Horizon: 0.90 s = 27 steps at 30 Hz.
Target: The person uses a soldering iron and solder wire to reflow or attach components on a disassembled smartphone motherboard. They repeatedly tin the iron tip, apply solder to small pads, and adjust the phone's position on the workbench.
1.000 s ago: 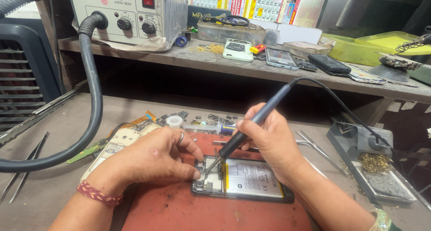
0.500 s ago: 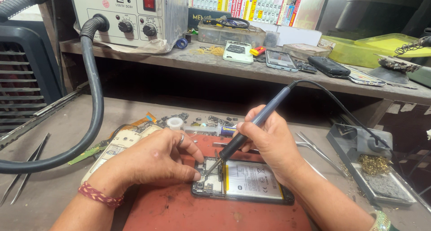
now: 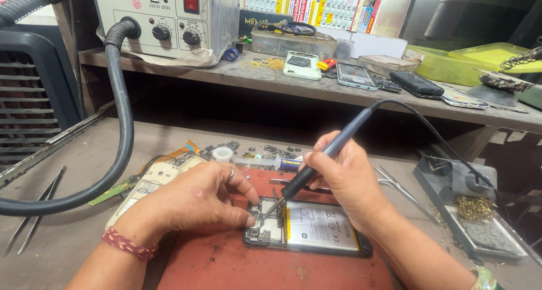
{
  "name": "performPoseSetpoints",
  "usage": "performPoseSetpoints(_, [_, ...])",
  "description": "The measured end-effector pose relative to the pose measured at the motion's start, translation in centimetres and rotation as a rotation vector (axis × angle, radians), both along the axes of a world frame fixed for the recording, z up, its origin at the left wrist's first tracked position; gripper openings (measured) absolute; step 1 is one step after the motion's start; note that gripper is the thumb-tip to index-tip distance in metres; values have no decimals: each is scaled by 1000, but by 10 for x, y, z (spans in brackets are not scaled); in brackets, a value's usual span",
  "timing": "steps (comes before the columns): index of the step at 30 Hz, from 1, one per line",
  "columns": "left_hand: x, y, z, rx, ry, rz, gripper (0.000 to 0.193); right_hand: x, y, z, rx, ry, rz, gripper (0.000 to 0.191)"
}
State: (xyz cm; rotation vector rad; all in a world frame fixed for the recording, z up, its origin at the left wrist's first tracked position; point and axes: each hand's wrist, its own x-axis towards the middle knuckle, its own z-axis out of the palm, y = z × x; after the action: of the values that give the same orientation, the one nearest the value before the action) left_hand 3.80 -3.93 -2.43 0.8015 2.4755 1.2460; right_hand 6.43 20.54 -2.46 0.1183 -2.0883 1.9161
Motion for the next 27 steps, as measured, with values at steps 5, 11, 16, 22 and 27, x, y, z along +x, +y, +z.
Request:
performPoseSetpoints(5, [0,0,1,-32,29,23,36,0,1,1,-4,-7,-2,18])
performPoseSetpoints(11, [0,1,0,-22,12,11,35,0,1,1,-4,-1,1,18])
performPoseSetpoints(16, [-2,2,-1,-22,22,3,35,1,1,3,2,0,-7,17])
performPoseSetpoints(22, [-5,0,-5,72,-7,-64,33,2,-1,3,14,-10,-20,17])
performPoseSetpoints(27, [-3,0,-2,44,3,-38,36,1,-1,3,10,-11,-18,18])
